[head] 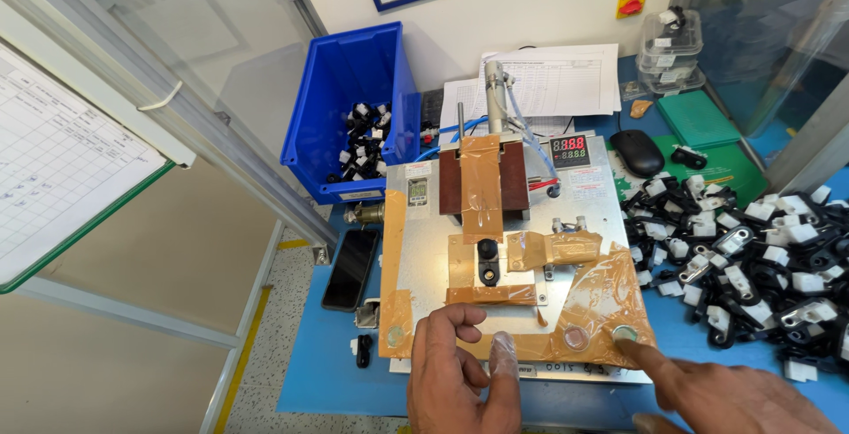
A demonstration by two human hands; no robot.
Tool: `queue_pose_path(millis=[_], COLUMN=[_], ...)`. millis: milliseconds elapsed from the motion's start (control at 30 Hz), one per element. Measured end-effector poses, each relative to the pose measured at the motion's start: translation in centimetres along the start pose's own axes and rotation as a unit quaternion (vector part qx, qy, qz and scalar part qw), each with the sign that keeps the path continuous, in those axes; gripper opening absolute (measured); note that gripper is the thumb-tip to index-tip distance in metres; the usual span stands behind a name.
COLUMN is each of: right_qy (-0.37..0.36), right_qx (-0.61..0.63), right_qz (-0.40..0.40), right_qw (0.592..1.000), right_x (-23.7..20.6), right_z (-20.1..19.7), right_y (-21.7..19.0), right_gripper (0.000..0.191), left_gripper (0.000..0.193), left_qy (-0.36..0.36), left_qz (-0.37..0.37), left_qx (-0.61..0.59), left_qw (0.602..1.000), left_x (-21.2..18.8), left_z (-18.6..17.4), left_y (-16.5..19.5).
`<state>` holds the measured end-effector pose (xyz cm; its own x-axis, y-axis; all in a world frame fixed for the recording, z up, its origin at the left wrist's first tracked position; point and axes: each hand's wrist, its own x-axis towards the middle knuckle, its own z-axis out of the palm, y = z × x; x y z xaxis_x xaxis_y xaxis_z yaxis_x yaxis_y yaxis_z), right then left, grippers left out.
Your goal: The person picks small black plastic hinge components from a pile on the workbench, seats them into a taped jig on a benchtop pneumatic press, and operates the press to work on each part. Finished parts are placed onto a growing pile beside the machine, with more components taken from a blue bin.
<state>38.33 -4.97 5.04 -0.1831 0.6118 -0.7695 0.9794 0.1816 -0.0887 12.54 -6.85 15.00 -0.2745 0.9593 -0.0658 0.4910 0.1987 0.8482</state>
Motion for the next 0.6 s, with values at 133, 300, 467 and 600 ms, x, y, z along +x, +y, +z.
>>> queue_pose_path(millis=[133,300,467,600], right_qy=[-0.025,-0.058,-0.054,-0.068], right_qx=[-0.047,-0.036,-0.037,-0.042], right_qz=[-0.025,-0.029,-0.012,0.022], right_qw=[0.998,0.997,0.998,0.997], right_x=[-1.0,-1.1,-1.1,-1.6], right_z=[-0.4,-0.7,-0.4,-0.4], right_y=[-1.2,-1.8,-1.9,-2.9], right_gripper=[0.085,0.088,0.094,0.093], left_gripper=[0.04,0.041,0.039,0.038], left_qy=[0.005,-0.004,0.024,0.037], left_qz=[-0.006,-0.023,-0.004,0.005], left_qx=[0.0,-0.011,-0.028,-0.006], left_qw=[1.0,1.0,0.999,0.999], left_x=[-0.2,-0.2,0.3,1.6], left_z=[-0.4,-1.4,-2.1,-3.1], left_y=[-0.1,-0.2,-0.9,-2.9])
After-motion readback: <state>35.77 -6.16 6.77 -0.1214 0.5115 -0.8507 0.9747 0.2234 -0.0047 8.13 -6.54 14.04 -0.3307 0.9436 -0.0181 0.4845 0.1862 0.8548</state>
